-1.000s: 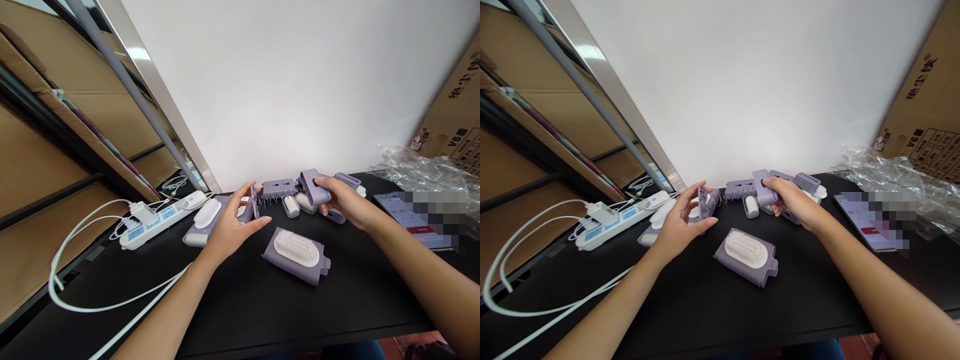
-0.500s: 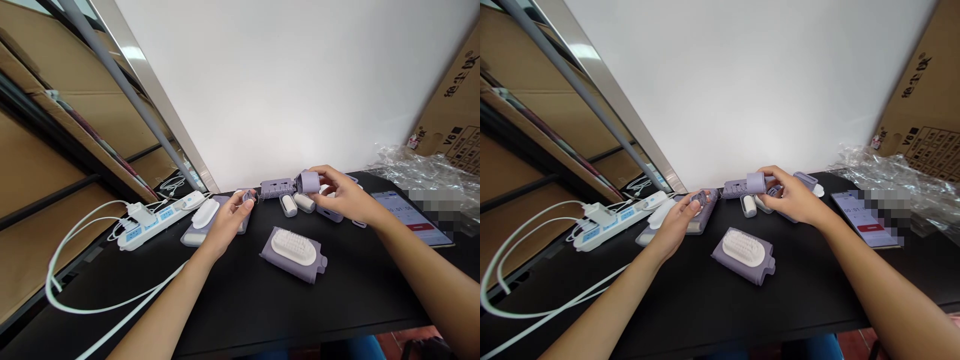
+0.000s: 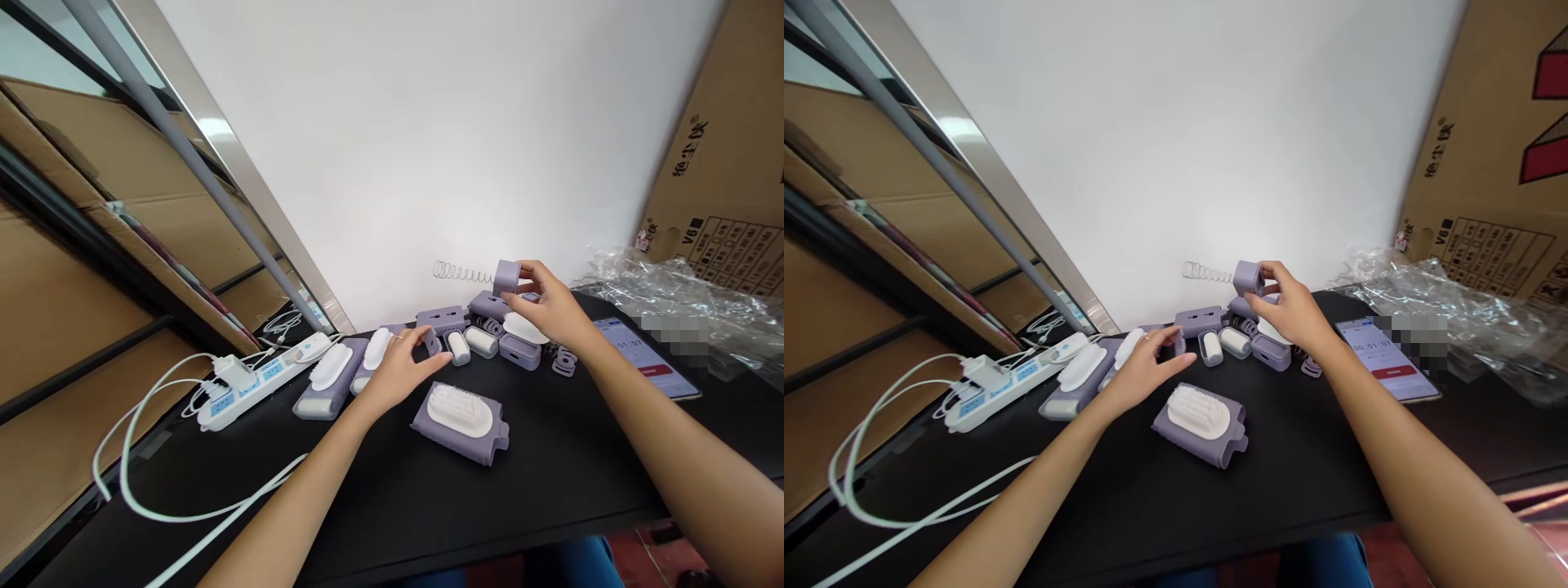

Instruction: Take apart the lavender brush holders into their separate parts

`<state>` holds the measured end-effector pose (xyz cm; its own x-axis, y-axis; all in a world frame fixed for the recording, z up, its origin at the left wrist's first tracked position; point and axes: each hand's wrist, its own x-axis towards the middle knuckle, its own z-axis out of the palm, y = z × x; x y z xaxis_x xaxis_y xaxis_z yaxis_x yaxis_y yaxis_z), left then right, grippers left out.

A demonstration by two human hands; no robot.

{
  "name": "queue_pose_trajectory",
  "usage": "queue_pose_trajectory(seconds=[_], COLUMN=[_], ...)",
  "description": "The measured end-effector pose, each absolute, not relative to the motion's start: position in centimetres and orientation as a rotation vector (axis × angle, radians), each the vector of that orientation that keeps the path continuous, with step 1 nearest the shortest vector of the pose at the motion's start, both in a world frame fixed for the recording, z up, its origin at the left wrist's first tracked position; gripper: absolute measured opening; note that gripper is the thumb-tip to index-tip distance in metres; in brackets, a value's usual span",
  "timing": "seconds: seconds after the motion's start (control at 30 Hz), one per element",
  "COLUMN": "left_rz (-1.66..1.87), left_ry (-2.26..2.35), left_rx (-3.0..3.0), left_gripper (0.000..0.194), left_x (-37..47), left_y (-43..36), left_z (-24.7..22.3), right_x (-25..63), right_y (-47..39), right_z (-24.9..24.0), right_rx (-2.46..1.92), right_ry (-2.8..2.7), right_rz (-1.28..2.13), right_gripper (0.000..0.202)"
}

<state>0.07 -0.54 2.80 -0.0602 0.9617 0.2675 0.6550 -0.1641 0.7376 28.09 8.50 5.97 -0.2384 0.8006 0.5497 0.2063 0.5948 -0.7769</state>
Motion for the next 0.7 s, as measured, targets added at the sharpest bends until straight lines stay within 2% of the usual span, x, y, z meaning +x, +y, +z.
queue_pose_trajectory(seconds=[0.1, 0.27, 0.5, 0.7], left_rz=[0.898, 0.999, 1.3, 1.403], left_ry=[1.779, 1.775, 1.739, 1.609], left_rx=[2.02, 2.032, 1.983, 1.834], left_gripper=[0.067, 0.078, 0.04, 0.039], left_x=[1.7, 3.1, 0.6, 0.4], left_y=[1.7, 3.9, 1.3, -1.1], left_z=[2.4, 2.5, 2.6, 2.5], right_x=[28.3, 28.2, 27.0, 24.6], right_y=[9.2, 9.3, 8.4, 5.6], right_z=[5.5, 5.3, 5.4, 5.1], right_rx=[-0.94, -0.975, -0.899, -0.714], right_ry=[-1.734, -1.732, -1.62, -1.648], right_rz=[0.626, 0.65, 0.945, 1.314], right_gripper=[0.043, 0.043, 0.042, 0.037])
